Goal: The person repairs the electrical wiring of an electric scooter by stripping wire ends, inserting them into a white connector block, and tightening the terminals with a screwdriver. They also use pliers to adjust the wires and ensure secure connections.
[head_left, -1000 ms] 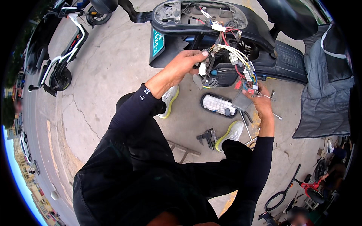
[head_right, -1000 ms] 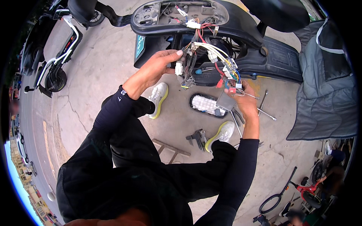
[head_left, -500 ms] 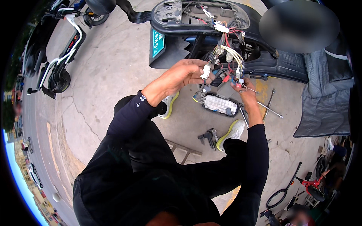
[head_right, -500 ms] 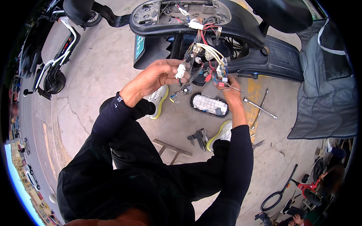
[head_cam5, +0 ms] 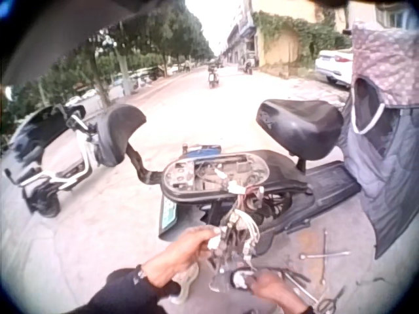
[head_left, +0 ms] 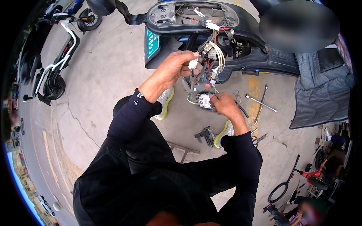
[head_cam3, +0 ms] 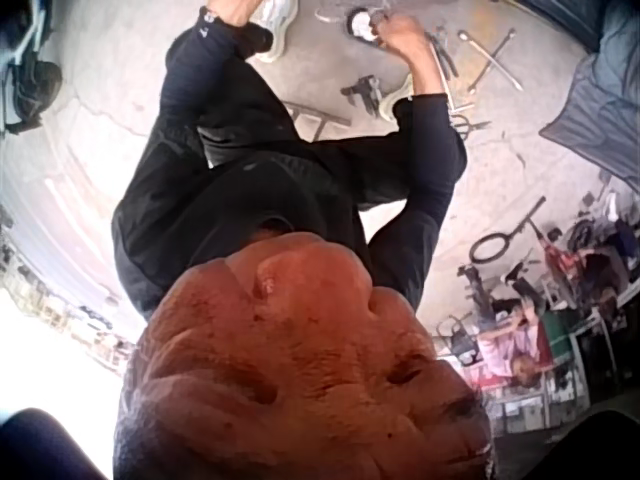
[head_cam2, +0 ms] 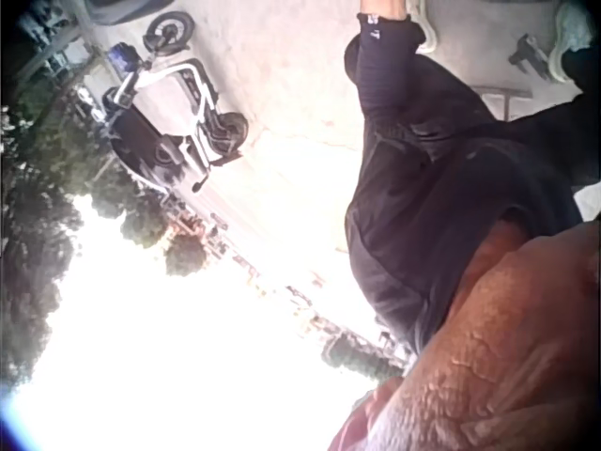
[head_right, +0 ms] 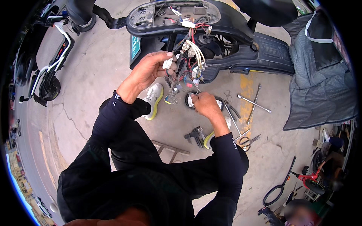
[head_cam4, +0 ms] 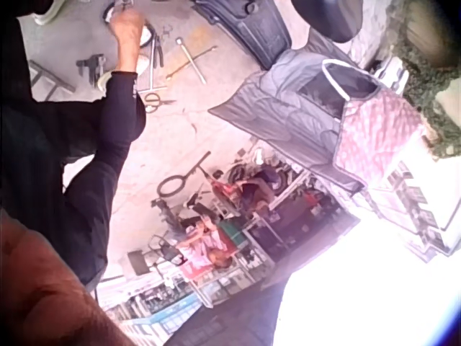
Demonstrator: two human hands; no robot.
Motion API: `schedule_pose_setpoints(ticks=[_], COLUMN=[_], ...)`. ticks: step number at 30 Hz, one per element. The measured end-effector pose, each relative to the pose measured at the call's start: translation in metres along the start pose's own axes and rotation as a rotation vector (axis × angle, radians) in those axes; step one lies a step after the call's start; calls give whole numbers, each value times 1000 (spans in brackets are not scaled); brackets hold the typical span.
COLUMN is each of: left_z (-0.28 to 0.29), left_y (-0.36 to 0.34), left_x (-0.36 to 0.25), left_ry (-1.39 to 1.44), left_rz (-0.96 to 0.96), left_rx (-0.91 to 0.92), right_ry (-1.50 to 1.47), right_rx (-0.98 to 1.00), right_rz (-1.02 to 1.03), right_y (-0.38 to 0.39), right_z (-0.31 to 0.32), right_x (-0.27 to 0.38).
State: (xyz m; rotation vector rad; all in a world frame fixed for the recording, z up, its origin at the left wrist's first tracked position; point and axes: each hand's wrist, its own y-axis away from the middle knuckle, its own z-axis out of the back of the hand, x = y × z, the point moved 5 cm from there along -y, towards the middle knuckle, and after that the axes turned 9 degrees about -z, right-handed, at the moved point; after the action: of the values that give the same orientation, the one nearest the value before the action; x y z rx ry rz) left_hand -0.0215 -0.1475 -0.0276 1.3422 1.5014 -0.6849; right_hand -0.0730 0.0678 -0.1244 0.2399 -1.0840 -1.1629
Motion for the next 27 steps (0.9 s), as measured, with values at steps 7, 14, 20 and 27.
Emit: schedule_pose_setpoints(ticks=[7,14,20,27], left_z=[8,-6,-16,-25], left_y=[-3,3,2,2], left_x=[-12,-12,-6,6], left_ry=[-47,-195,-79,102], left_rz=[-36,-163,-144,-105], left_rx=[6,-74,2,1], right_ry=[-661,-970,-827,-757], right_rx=[-365,-274,-385,-517], right_rz=[517,649,534,514], right_y=[63,36,46,44], right_z=[21,-21,-18,-13], right_x=[88,114,110,107])
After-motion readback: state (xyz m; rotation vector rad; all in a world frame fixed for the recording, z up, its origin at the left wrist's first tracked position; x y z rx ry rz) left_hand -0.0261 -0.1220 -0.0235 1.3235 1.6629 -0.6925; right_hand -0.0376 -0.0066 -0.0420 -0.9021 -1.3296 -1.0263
